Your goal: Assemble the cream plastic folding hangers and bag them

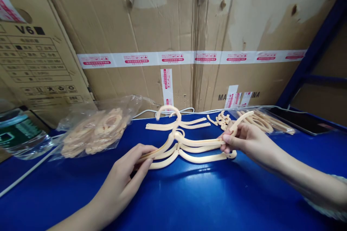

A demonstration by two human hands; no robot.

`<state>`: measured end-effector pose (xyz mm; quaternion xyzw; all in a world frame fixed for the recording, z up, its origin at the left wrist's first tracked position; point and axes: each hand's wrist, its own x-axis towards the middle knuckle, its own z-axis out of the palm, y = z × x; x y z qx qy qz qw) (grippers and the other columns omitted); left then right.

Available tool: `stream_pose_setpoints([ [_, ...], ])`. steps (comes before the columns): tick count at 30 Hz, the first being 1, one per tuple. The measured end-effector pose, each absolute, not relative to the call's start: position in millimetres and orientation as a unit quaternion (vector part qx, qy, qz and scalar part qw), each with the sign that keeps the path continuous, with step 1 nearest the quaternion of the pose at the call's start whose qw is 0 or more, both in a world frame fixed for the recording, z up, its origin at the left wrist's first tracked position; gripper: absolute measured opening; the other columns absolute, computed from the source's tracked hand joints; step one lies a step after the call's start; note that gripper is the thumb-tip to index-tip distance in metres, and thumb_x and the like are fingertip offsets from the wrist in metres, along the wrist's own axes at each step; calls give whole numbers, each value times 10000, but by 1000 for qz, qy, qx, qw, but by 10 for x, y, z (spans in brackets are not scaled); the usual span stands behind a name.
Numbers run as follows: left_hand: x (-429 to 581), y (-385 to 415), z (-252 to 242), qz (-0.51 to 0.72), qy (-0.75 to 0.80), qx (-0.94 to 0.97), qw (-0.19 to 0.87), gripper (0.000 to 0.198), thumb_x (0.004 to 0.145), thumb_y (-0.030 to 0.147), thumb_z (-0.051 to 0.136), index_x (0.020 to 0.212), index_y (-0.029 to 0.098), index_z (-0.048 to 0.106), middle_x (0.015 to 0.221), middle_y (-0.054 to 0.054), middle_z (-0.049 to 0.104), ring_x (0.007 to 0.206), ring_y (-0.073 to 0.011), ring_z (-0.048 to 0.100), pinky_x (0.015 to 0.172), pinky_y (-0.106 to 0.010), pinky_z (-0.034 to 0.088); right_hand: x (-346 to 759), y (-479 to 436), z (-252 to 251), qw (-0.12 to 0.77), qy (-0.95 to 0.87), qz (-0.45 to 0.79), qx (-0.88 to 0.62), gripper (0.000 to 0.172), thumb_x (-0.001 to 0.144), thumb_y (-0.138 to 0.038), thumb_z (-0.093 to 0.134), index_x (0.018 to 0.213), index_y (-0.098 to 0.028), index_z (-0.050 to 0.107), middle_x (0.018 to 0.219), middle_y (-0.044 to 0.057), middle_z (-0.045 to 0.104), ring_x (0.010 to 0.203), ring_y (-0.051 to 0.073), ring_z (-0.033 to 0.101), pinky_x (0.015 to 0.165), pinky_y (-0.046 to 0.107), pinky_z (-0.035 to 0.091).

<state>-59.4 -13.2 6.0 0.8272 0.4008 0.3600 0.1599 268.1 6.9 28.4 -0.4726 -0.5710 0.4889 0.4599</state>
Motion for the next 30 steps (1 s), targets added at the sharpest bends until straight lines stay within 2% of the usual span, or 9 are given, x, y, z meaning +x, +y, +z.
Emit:
stream_pose_setpoints([
  [3,-578,-148,45,362,394,829,164,202,990,266,440,1167,263,536,1047,-3,651,939,-137,662,816,-193,529,2685,78,255,482,-558,495,-460,460,618,-505,862,713,-167,565,630,45,674,577,159,643,564,265,520],
  [6,-573,-153,26,355,419,823,146,206,976,300,464,1171,260,517,971,4,664,824,-138,675,671,-180,537,2674,76,243,508,-531,528,-425,382,657,-415,869,761,-167,597,684,15,658,631,146,657,611,237,538],
  [9,-591,-147,28,344,435,819,147,172,974,326,471,1126,260,516,875,25,657,711,-127,654,565,-174,499,2677,74,294,509,-517,559,-401,320,718,-422,828,853,-180,668,776,25,658,712,161,658,627,244,551],
  [13,-651,-113,65,343,427,825,137,139,987,314,466,1094,253,531,930,15,633,806,-133,653,673,-195,510,2799,137,422,529,-506,554,-395,288,751,-433,796,881,-181,745,918,63,668,772,153,610,590,212,521],
  [17,-715,-61,110,338,381,860,35,138,981,205,466,1076,236,560,1002,-18,581,881,-141,615,745,-217,496,3050,262,526,523,-522,548,-392,250,717,-362,824,876,-177,763,753,49,668,667,124,577,523,183,464],
  [20,-734,-49,141,320,354,879,-4,152,969,146,466,1054,213,573,978,-36,566,881,-159,579,757,-250,480,3230,333,576,466,-572,537,-409,234,697,-342,839,846,-178,767,762,50,695,658,125,599,557,196,490],
  [24,-737,-87,181,278,312,909,9,175,954,106,454,1020,186,594,881,-51,577,818,-195,524,717,-316,448,3367,374,608,322,-667,526,-418,213,716,-317,829,863,-175,770,789,64,730,662,131,637,606,216,511],
  [27,-735,-117,187,255,291,922,16,208,948,88,424,1002,175,605,847,-63,591,751,-194,510,644,-315,426,3380,358,610,201,-718,513,-425,219,731,-310,809,882,-159,761,836,91,751,748,173,685,689,252,522],
  [30,-722,-120,148,257,274,927,-18,229,944,105,408,963,180,623,793,-65,609,706,-196,533,632,-321,448,3331,300,625,140,-745,478,-445,157,783,-310,748,861,-174,736,832,64,748,800,198,692,730,281,508],
])
